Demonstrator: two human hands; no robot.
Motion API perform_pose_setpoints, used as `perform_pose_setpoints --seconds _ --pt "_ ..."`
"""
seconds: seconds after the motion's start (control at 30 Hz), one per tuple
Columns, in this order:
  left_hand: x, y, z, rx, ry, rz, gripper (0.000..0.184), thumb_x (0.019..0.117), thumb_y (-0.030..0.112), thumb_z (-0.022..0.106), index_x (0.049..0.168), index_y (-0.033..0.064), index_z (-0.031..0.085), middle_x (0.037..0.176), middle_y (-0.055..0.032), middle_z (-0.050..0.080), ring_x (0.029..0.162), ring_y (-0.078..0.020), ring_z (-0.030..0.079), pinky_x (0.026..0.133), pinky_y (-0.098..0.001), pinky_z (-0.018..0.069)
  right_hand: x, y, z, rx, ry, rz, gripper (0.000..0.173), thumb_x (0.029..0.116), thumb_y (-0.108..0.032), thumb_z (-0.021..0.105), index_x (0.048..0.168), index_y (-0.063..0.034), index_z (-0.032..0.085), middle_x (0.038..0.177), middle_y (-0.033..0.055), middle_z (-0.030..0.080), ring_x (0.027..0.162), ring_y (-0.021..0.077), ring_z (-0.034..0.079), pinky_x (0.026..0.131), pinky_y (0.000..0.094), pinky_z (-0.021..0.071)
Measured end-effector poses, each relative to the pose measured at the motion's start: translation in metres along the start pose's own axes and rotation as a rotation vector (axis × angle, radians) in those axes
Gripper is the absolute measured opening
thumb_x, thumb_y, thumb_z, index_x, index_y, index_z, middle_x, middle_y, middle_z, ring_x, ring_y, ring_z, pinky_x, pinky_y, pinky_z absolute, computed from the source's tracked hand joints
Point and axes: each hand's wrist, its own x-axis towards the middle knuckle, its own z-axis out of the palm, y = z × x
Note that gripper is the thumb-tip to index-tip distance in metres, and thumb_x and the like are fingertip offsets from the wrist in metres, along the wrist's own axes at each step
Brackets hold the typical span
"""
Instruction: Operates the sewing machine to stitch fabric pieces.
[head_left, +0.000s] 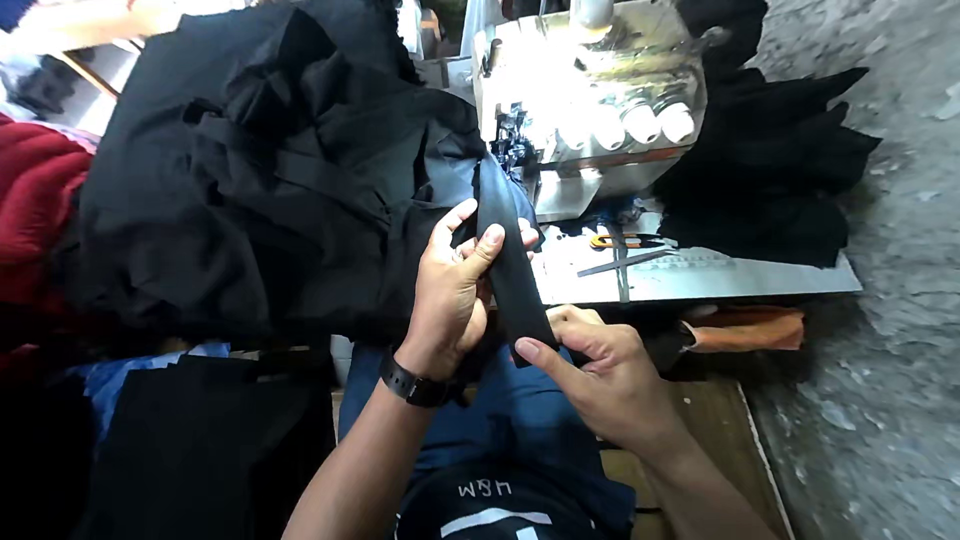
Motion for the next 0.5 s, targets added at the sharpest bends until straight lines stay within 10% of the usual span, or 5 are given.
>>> perform_pose_setpoints --seconds 0.33,0.5 --pt "0.0 -0.004 -0.002 -0.008 0.027 0.021 0.053 0.1019 0.007 0.061 0.15 0.0184 0.042 0.113 -0.0174 0.07 0.097 -0.0254 0.074 0.086 -0.0386 0.0622 -0.002 0.002 -0.001 -0.061 -0.014 -0.044 0.029 0.0972 -0.045 0.069 0.084 -0.0216 0.08 0.097 -0.0096 0.074 0.097 0.0026 0.064 0.091 0.0329 0.0477" --pt "-0.026 0.001 -0.014 0.141 -0.076 0.082 0.059 0.1023 0.021 0.062 0.156 0.0185 0.038 0.112 -0.018 0.071 0.095 -0.025 0.074 0.084 -0.0381 0.0624 -0.003 -0.014 0.004 -0.163 0.1 -0.362 0.039 0.1013 -0.047 0.062 0.077 -0.0162 0.063 0.073 -0.0058 0.065 0.095 0.0094 0.061 0.091 0.0322 0.0403"
